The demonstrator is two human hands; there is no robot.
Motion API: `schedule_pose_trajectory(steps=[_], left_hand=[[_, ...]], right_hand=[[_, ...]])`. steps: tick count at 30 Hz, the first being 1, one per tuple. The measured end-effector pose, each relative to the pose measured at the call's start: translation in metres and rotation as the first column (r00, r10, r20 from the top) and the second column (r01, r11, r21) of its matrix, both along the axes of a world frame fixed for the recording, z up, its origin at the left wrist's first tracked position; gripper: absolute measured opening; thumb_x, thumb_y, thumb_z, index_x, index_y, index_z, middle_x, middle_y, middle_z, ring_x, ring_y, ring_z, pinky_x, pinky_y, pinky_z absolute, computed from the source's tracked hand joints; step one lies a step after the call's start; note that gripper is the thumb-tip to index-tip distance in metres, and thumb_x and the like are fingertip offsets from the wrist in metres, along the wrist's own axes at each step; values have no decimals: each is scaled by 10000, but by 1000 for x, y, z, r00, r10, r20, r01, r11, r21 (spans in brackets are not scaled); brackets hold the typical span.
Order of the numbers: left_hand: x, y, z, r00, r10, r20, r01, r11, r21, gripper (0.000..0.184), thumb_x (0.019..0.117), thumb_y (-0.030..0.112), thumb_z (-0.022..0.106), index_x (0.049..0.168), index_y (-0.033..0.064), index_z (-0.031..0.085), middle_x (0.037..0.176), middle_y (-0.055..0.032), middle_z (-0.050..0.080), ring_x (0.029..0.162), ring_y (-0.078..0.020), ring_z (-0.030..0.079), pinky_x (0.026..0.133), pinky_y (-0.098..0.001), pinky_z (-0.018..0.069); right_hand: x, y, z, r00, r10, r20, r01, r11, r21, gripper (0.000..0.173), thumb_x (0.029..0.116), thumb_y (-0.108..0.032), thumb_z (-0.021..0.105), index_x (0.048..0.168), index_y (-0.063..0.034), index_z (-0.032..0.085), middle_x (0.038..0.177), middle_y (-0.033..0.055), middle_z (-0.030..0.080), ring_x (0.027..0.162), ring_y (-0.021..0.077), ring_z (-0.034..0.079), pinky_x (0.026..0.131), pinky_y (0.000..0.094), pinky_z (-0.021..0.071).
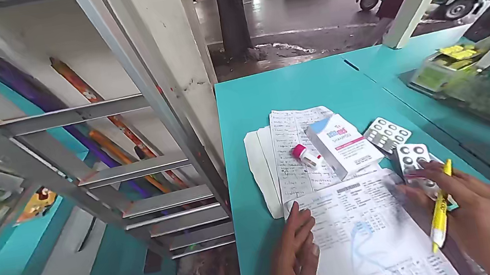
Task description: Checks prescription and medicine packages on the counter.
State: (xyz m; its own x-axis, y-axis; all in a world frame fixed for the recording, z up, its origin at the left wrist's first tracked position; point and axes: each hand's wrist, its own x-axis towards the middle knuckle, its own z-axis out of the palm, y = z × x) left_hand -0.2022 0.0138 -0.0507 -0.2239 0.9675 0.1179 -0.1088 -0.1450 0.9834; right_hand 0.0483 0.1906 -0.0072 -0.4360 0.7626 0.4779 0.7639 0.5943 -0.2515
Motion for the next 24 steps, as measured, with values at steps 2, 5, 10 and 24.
schedule_pose_trajectory(steps=[2,5,10,24], left_hand=[[0,0,0,1000,0,-8,0,1000,-1,602,1037,19,485,1554,-125,213,1524,-246,464,1354,-247,556,1096,-370,501],[0,-1,1,1000,1,-27,-1,1000,-10,596,1042,19,476,1555,-126,211,1536,-259,442,1357,-240,552,1098,-364,495],[1,1,1,998,16,-53,-16,1000,-12,644,1022,49,548,1553,-125,227,1530,-276,437,1353,-252,553,1092,-369,501],[1,3,1,996,38,-85,-41,999,-29,690,1014,45,560,1550,-148,172,1480,-287,487,1317,-254,587,1067,-356,524]], right_hand=[[-14,-3,11,995,72,-63,-71,997,28,505,967,-455,640,1094,26,730,1176,249,714,1100,477,664,925,628,497],[-34,-17,19,941,253,-224,-252,967,36,448,1048,-431,533,1035,-20,713,992,146,761,874,227,708,760,373,560],[-49,-54,-9,668,233,-707,-606,722,-334,654,1076,-574,284,1130,-102,734,772,-52,713,638,-23,619,580,169,526],[-40,-61,-46,670,162,-725,-552,762,-340,141,808,-74,700,878,-197,702,813,-134,709,677,-79,620,582,94,504]])
